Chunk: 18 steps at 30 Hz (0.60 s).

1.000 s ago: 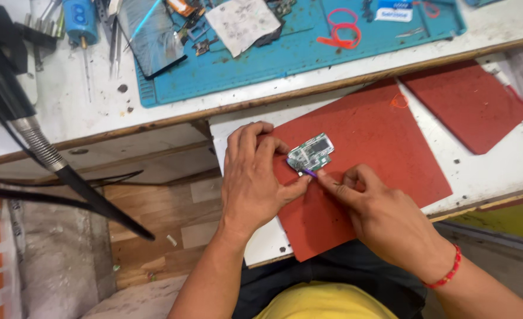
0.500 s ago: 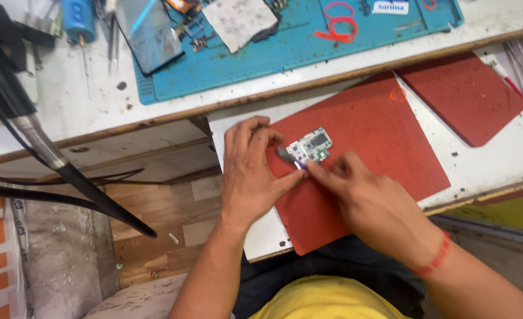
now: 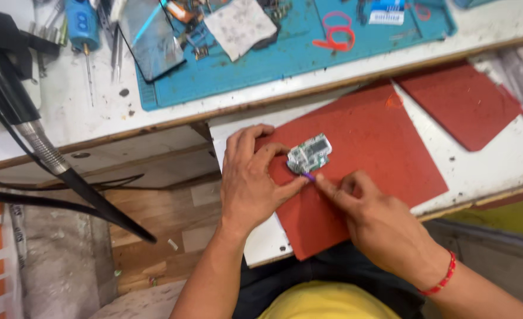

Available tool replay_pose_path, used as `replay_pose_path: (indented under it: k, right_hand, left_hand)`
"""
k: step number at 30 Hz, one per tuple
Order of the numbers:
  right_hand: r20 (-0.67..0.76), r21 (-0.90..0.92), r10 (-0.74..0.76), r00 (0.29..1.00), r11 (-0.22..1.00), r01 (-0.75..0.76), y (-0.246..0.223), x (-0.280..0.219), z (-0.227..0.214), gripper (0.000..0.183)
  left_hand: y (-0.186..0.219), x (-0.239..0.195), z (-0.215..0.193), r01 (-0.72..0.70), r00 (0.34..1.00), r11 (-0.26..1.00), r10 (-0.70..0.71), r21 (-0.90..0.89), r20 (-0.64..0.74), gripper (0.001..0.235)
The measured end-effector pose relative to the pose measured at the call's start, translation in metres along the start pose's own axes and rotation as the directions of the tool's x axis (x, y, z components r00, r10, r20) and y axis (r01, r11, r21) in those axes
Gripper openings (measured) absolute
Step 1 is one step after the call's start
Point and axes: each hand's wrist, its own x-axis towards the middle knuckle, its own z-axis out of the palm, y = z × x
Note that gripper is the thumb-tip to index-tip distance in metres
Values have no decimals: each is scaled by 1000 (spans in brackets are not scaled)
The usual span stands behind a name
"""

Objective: The person uses a purple-handled tool to scrape and clean a small circuit board placed on a red mat. They then use a hot air gun to apply heat to the board while holding it steady with their other hand.

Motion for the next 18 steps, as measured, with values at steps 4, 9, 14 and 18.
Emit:
replay_pose_path:
  k: [4,9,14,18]
  right_hand:
    - [-77,-25,136,988,990,-138,4,9,-6,66]
    - [-117,17,108,987,994,-107,1,6,-5,59]
    - [-73,13,75,994,997,-75,2,7,-4,64]
    - [-202,-4,151,968,988,-155,8,13,-5,55]
  left_hand:
    - [2,1,0,10,1000,1000,-10,-2,-7,48]
    - [2,1,-1,-18,1000,1000,18,9,-13,48]
    - [0,0,1,0,1000,1000,0,1,-10,48]
    - [1,1,0,-12,1000,1000,12,15,-2,46]
